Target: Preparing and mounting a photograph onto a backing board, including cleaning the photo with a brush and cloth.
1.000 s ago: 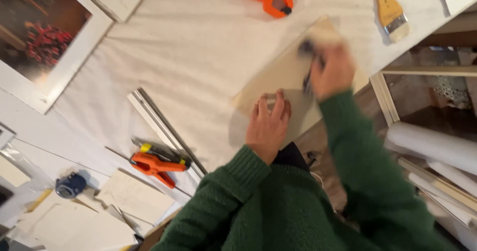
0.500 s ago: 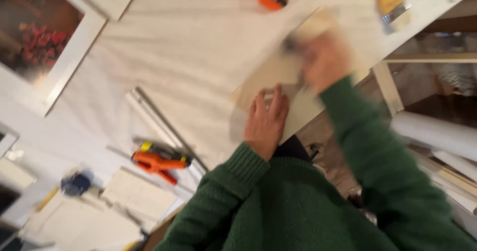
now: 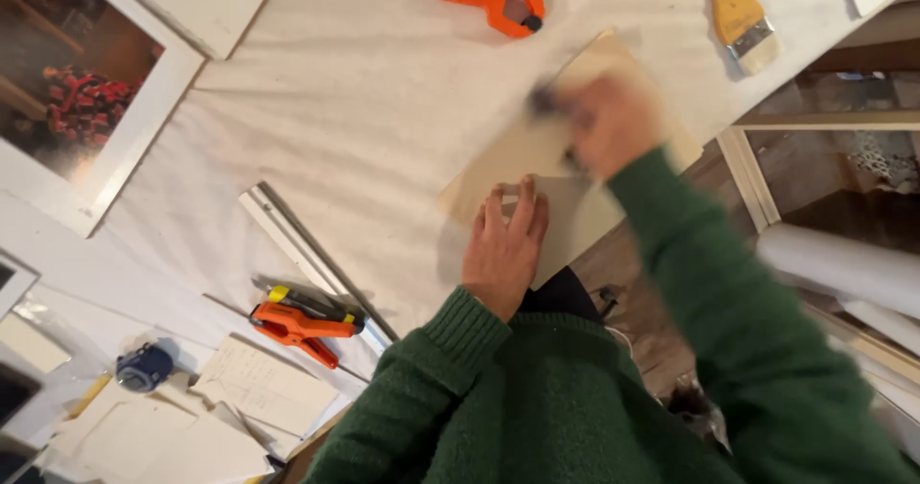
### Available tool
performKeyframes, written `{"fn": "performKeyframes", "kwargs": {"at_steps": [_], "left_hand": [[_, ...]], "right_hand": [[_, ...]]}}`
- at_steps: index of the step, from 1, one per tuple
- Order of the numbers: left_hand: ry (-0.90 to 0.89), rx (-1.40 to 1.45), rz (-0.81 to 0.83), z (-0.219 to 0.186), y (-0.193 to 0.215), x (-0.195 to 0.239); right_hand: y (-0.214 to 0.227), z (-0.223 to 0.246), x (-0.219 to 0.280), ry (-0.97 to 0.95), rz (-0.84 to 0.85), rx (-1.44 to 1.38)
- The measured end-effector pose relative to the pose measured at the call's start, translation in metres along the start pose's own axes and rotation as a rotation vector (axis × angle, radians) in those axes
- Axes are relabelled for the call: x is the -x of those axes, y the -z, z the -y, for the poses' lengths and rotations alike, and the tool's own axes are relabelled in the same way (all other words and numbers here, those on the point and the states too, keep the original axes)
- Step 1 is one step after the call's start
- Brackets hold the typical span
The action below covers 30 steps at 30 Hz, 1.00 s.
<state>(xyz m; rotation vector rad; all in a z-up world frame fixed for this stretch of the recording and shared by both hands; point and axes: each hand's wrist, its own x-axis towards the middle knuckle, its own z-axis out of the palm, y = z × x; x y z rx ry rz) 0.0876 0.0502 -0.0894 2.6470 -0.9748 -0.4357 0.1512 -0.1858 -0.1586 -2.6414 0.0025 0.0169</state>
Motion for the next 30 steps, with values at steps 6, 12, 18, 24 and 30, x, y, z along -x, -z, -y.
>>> {"fn": "performKeyframes", "kwargs": {"at_steps": [6, 12, 18, 24, 30], "left_hand": [[-0.014, -0.024, -0.051, -0.003, -0.003, -0.002], [-0.024, -0.063, 0.021, -0.009, 0.009, 0.004], [-0.04, -0.062, -0.049, -0.004, 0.009, -0.01], [-0.039, -0.11, -0.01, -0.009, 0.0, -0.006], [-0.052, -0.092, 0.17, -0.013, 0.017, -0.006]], "right_hand": [[0.016, -0.024, 0.0, -0.036, -0.041, 0.07], [-0.001, 0.005, 0.041, 0.011, -0.04, 0.165], [0.012, 0.025, 0.068, -0.13, -0.074, -0.086], [0.016, 0.014, 0.065, -0.189, -0.188, -0.065], [0.037, 0.018, 0.073, -0.27, -0.159, -0.036]]}}
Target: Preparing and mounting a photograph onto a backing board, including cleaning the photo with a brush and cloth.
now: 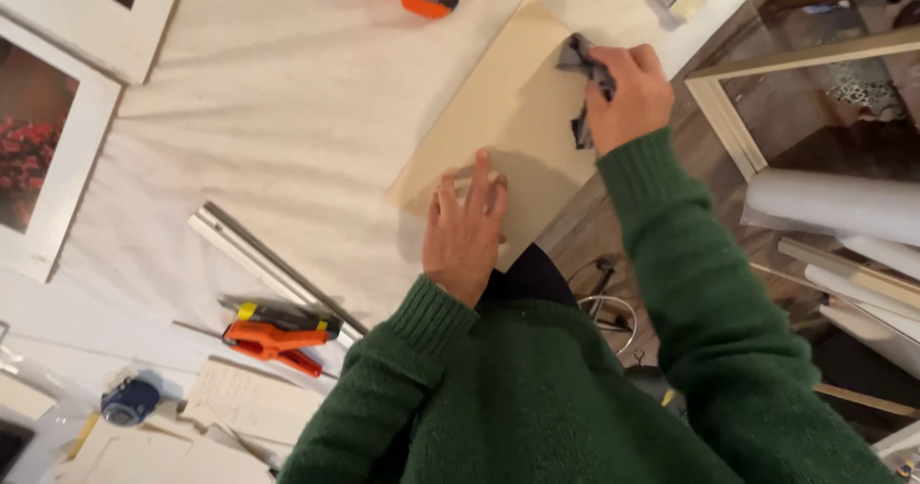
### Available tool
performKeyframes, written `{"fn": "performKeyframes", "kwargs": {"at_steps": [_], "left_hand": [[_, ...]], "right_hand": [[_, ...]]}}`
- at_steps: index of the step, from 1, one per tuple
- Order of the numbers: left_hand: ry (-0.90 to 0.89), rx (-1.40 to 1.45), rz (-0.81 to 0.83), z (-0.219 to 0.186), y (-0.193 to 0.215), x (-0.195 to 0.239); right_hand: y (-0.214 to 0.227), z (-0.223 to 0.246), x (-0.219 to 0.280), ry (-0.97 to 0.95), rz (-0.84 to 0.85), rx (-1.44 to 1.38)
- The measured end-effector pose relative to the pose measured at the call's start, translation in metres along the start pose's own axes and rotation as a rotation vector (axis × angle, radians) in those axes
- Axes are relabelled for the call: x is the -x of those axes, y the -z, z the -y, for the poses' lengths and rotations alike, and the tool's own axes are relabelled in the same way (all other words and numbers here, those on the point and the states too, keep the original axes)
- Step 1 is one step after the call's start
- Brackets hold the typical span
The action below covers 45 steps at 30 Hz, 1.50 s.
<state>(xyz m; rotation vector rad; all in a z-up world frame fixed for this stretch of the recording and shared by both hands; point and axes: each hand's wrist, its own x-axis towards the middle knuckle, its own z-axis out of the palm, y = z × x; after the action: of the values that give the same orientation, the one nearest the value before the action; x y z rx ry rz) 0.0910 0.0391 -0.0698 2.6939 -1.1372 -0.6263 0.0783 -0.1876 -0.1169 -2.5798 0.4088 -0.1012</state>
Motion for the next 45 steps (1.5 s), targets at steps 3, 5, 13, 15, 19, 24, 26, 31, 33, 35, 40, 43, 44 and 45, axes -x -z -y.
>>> {"fn": "performKeyframes", "kwargs": {"at_steps": [3, 5, 13, 15, 19, 24, 26, 31, 33, 35, 40, 43, 44, 45], "left_hand": [[0.002, -0.03, -0.054, 0.001, -0.005, -0.004], [0.017, -0.045, -0.081, 0.003, -0.004, -0.009], [-0.006, -0.051, -0.151, 0.001, -0.013, -0.006], [0.003, -0.035, -0.098, 0.003, -0.007, -0.008], [-0.007, -0.152, -0.166, 0.0, -0.019, 0.008], [0.005, -0.035, -0.107, -0.001, -0.002, -0.008], [0.01, -0.012, -0.046, -0.003, -0.001, -0.002], [-0.006, -0.113, -0.191, 0.001, -0.017, -0.008], [0.003, -0.096, -0.14, 0.001, -0.011, -0.011], [-0.003, -0.055, -0.048, -0.008, -0.008, 0.004], [0.025, -0.143, -0.128, -0.004, -0.019, -0.005], [0.011, -0.097, -0.098, -0.005, -0.006, 0.002], [0.007, -0.098, -0.108, -0.004, -0.003, -0.004], [0.003, -0.056, -0.074, -0.003, 0.0, -0.009]], "right_hand": [[-0.009, 0.015, 0.021, 0.024, -0.043, 0.036], [-0.017, 0.02, 0.031, 0.181, 0.045, 0.132], [-0.024, 0.005, 0.053, 0.09, -0.009, 0.251], [-0.018, 0.001, 0.051, 0.141, 0.014, 0.207], [-0.042, -0.02, 0.091, 0.193, 0.059, 0.231], [-0.003, -0.023, 0.049, 0.112, -0.06, 0.164], [0.015, -0.025, 0.042, -0.002, -0.105, 0.022], [0.015, -0.001, 0.06, 0.008, -0.125, -0.006], [0.018, -0.036, 0.038, 0.031, -0.129, -0.005], [0.028, -0.055, 0.051, 0.015, -0.102, 0.006], [0.038, 0.009, 0.053, 0.083, -0.112, 0.05], [0.02, 0.029, 0.078, 0.004, 0.083, -0.152], [0.021, 0.004, 0.065, 0.008, 0.074, -0.148], [0.023, -0.021, 0.053, 0.013, -0.01, -0.062]]}}
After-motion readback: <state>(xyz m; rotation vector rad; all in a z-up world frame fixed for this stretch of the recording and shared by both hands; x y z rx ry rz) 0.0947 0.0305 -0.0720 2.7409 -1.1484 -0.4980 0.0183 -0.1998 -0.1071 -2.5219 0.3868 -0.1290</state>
